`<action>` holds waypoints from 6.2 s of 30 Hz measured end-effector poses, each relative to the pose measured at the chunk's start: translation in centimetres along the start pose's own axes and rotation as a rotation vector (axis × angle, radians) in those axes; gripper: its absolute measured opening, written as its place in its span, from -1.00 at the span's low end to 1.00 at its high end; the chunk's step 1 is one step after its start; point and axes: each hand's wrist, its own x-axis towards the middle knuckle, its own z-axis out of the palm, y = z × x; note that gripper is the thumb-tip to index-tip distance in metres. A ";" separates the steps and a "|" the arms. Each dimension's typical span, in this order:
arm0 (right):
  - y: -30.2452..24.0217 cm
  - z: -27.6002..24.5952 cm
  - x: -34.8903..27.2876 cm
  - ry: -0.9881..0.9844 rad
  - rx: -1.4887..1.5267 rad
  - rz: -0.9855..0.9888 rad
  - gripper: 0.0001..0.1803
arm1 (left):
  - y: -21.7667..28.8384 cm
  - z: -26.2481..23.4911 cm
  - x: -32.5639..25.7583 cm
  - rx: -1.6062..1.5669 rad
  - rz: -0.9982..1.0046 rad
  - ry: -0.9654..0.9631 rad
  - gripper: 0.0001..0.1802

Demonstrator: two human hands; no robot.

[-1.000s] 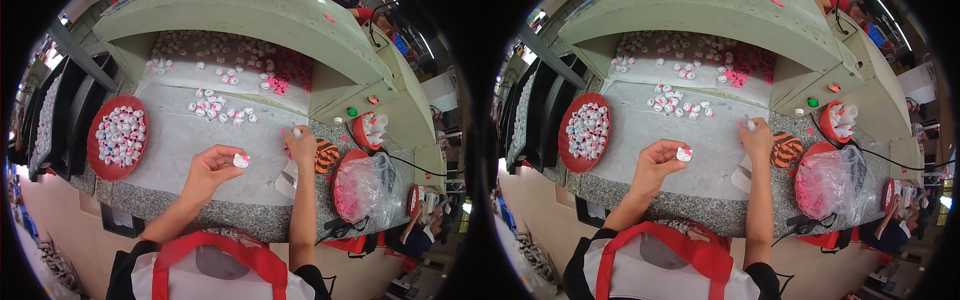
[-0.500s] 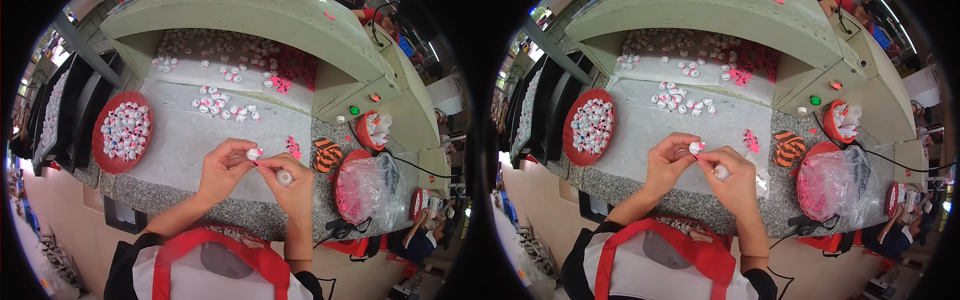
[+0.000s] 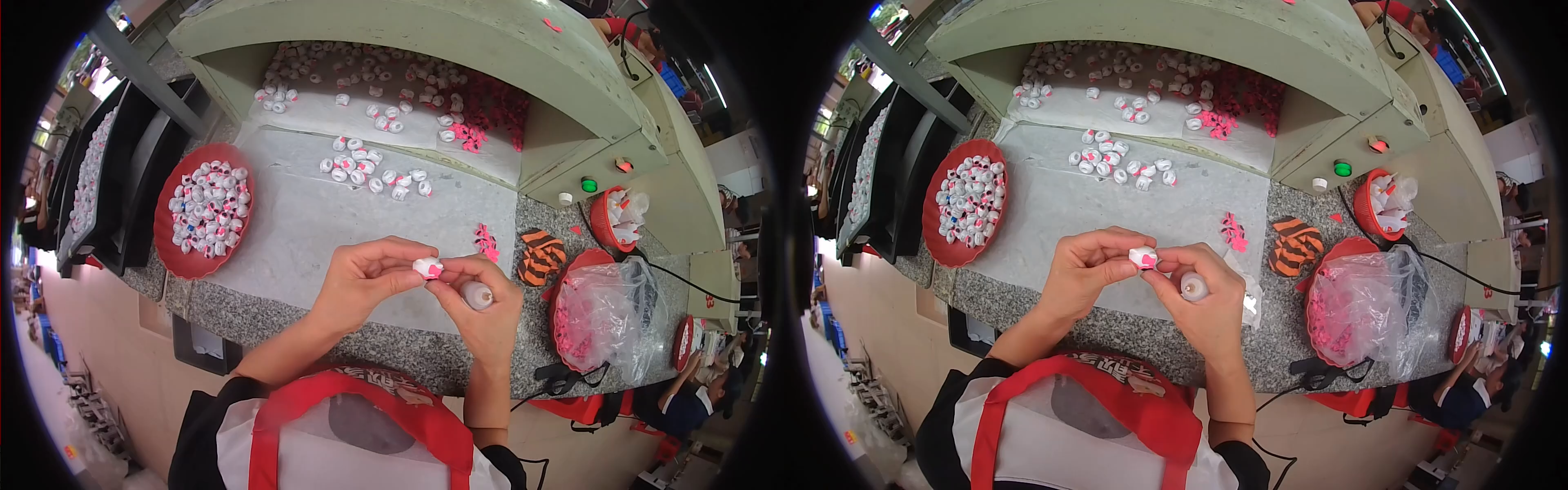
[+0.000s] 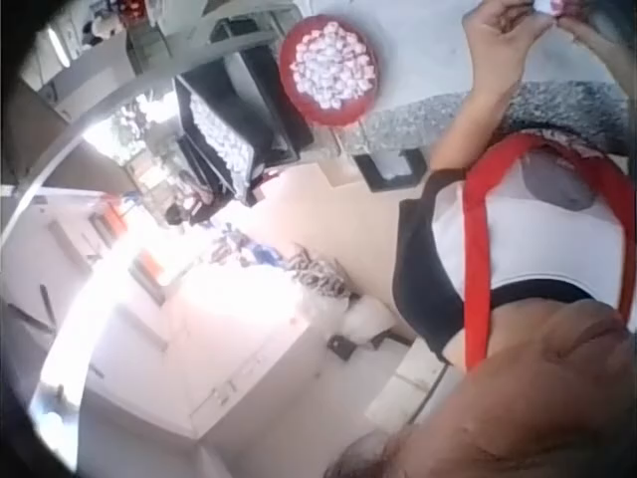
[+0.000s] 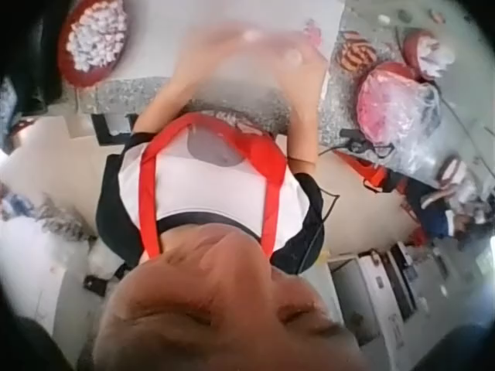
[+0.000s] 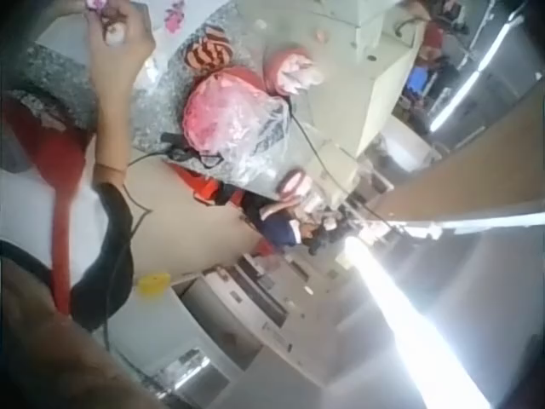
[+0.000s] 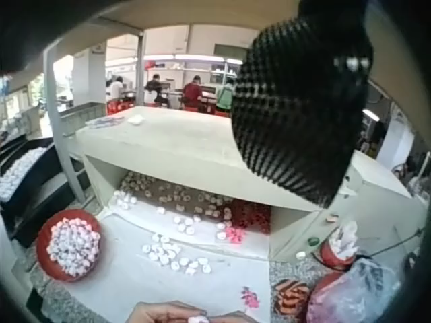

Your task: Applying glue to toy components and assembling small character figurines on a factory line.

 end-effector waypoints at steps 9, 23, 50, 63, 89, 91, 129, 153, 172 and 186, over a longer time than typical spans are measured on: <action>1.1 -1.2 0.3 0.017 -0.015 -0.123 -0.77 | -0.9 1.8 0.5 0.317 0.298 -0.004 -0.75; 1.2 1.4 -0.4 -0.073 0.142 -0.261 -0.69 | 0.8 -0.3 -1.4 -0.052 0.042 0.008 -0.75; 4.6 4.3 0.3 -0.116 0.140 0.147 -0.72 | 4.7 -16.5 -0.3 1.483 0.444 1.003 -0.84; 9.8 -4.4 -2.2 0.344 -0.713 0.068 -0.82 | 5.7 -20.1 -4.0 1.549 0.237 0.844 -0.65; 10.3 -9.7 1.4 0.458 -0.772 0.181 -0.77 | -1.9 1.7 -0.3 0.490 0.002 -0.020 -0.59; 7.9 -7.9 0.2 0.456 -0.419 0.221 -0.80 | -2.1 1.7 -0.1 0.495 0.031 0.006 -0.61; 4.7 -2.5 -1.4 0.489 0.079 0.068 -0.84 | -2.1 2.0 -0.2 0.386 -0.042 -0.053 -0.58; 15.3 -12.3 9.3 0.691 -1.070 0.009 -0.59 | -2.5 0.6 0.0 -0.048 -0.155 0.062 -0.62; -0.1 -10.6 3.2 0.558 -0.774 -0.272 -0.67 | -3.1 -2.2 1.6 -0.285 -0.118 0.052 -0.57; -49.5 -7.9 24.4 0.819 -0.727 -1.321 -0.73 | 0.0 -7.7 0.8 -0.753 0.057 0.087 -0.71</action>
